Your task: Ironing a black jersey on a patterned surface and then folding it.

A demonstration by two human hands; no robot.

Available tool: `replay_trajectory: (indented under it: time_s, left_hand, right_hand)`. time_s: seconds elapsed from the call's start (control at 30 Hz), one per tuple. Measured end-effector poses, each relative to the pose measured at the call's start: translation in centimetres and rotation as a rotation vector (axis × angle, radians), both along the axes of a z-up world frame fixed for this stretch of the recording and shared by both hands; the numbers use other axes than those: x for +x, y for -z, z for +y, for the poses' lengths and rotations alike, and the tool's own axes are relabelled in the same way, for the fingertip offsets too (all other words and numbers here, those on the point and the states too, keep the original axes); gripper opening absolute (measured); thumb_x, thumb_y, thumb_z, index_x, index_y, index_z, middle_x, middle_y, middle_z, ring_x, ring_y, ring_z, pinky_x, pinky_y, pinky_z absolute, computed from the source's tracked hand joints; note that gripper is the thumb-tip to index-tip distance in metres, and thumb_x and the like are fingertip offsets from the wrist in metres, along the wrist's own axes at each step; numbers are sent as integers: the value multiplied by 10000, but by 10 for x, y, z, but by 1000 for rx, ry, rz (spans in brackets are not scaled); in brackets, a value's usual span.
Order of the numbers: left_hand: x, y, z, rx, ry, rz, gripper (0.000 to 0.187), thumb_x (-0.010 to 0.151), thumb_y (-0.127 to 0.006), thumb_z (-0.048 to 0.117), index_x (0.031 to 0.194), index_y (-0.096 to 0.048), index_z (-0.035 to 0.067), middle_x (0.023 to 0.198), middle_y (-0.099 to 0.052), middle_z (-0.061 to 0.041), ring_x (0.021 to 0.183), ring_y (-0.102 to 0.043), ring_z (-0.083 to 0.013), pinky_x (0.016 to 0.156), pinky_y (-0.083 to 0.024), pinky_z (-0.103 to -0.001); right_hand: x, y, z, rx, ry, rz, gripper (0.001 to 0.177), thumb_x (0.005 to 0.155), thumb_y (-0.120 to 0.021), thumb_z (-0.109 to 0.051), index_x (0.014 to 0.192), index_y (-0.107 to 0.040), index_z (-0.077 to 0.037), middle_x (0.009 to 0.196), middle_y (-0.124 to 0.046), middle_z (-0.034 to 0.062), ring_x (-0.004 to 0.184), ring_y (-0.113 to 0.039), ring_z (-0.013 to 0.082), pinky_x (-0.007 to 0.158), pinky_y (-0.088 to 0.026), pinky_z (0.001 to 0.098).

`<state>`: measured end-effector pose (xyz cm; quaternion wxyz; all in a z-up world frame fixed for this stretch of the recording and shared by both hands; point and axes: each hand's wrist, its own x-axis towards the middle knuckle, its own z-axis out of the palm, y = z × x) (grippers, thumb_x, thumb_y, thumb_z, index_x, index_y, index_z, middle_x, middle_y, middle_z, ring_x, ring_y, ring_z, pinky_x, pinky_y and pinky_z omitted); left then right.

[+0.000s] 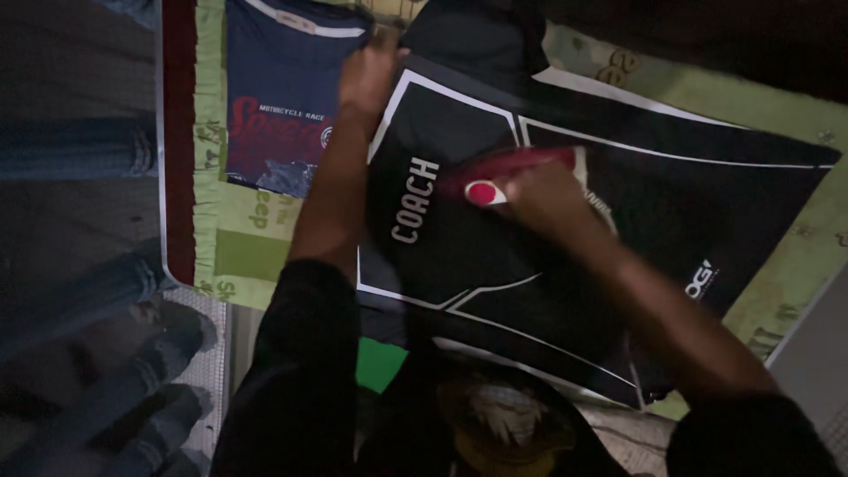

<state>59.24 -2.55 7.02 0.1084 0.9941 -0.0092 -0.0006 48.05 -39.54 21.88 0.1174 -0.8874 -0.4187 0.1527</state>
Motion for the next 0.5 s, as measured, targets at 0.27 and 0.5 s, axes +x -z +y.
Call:
replay_trajectory:
  time_s: [0.27,0.5]
  left_hand:
    - [-49,-52,-8,-130,-86,-18,504,962,-716,530,1082,-659,44,924,-715,-263,844,-697,-471,714,-568,-538]
    - [-102,-78,10,-303,-98,249,428,903,-743,377,1129,-680,19,1004,-728,-250,981,-657,-507,855,-527,-574]
  right_hand:
    - [24,-7,53,-199,183,67,527,970,-606,-632,1039,-773,-137,772,-734,171,681,-716,339,652,-556,497]
    - [46,11,76,-50,382,-184,525,957,-670,-580,1011,-753,-65,798,-725,220,709,-718,401,639,-560,518]
